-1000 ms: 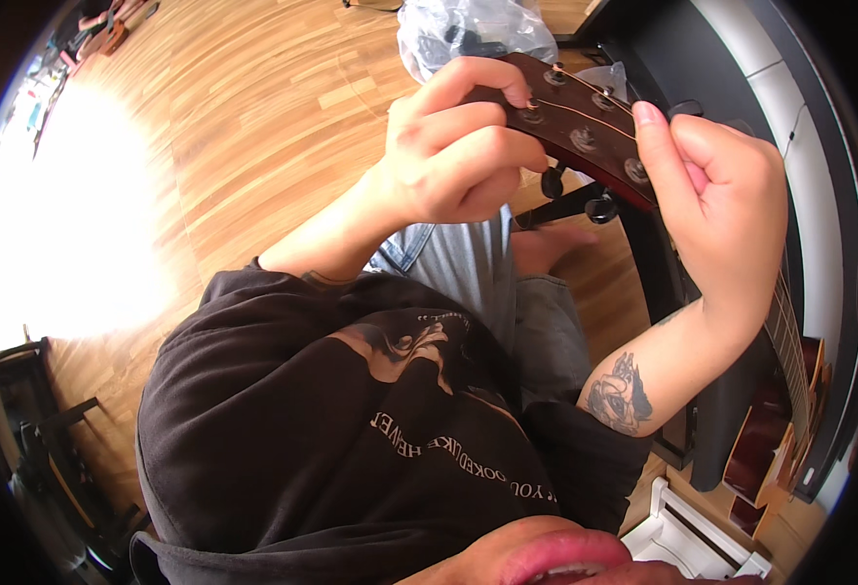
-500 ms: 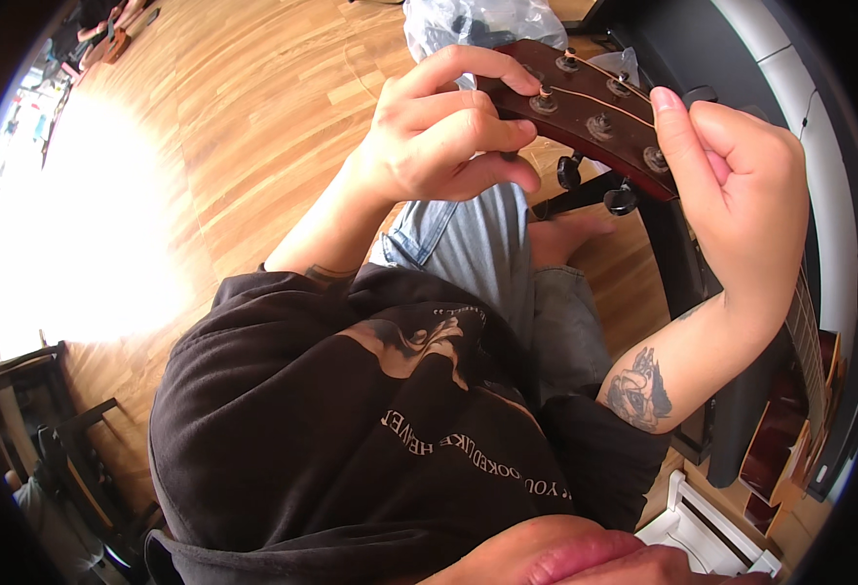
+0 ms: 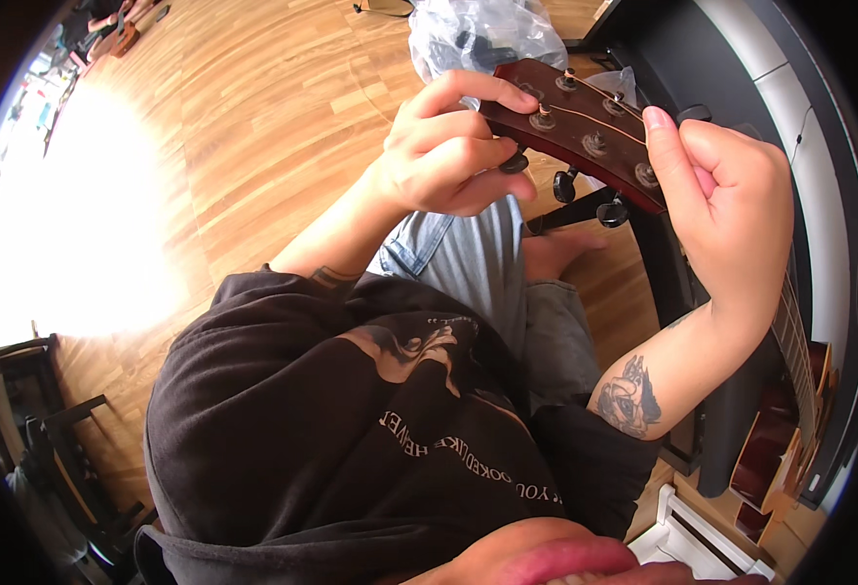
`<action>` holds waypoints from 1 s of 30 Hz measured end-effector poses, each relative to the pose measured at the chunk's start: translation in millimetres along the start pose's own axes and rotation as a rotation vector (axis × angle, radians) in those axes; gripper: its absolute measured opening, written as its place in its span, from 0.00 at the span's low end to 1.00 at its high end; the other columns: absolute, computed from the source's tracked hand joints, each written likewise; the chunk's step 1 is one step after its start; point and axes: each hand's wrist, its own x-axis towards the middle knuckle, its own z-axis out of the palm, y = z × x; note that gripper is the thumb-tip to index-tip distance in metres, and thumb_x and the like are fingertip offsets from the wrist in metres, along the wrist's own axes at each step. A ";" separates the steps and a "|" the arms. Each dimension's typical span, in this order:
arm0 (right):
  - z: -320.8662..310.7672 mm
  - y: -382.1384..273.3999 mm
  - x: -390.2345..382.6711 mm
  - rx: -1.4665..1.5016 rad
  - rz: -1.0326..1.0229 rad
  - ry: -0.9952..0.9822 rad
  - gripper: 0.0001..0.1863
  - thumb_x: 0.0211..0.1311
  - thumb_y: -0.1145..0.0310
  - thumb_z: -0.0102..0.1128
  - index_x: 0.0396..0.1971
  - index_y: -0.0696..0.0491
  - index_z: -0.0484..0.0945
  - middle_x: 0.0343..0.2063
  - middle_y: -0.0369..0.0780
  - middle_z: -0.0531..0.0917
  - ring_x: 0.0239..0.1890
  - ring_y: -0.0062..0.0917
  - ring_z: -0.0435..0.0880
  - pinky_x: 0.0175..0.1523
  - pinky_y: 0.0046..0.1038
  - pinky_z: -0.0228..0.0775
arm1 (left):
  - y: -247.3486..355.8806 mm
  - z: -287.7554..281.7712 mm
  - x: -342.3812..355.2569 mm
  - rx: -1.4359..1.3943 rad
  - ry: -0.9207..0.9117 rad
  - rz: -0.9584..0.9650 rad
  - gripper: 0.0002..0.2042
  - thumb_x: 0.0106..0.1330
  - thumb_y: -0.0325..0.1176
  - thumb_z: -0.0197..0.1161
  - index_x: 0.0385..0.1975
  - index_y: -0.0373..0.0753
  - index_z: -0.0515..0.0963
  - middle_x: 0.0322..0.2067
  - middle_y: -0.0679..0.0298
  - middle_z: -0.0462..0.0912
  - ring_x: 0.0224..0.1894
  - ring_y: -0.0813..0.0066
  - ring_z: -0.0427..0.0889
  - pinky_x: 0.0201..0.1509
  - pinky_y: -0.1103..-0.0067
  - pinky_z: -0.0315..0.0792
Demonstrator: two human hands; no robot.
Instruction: The person strings an acoustic guitar by hand. They thread a new string through the bridge, pull it up the neck, and wind it onto the tuning peg at the headstock.
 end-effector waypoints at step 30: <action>1.4 -1.0 2.6 0.043 -0.055 -0.012 0.24 0.72 0.71 0.63 0.16 0.60 0.65 0.12 0.39 0.58 0.15 0.23 0.52 0.23 0.31 0.43 | 9.7 7.8 -14.3 -0.060 0.143 -0.139 0.16 0.48 0.31 0.84 0.30 0.41 0.79 0.43 0.58 0.75 0.48 0.56 0.80 0.46 0.68 0.80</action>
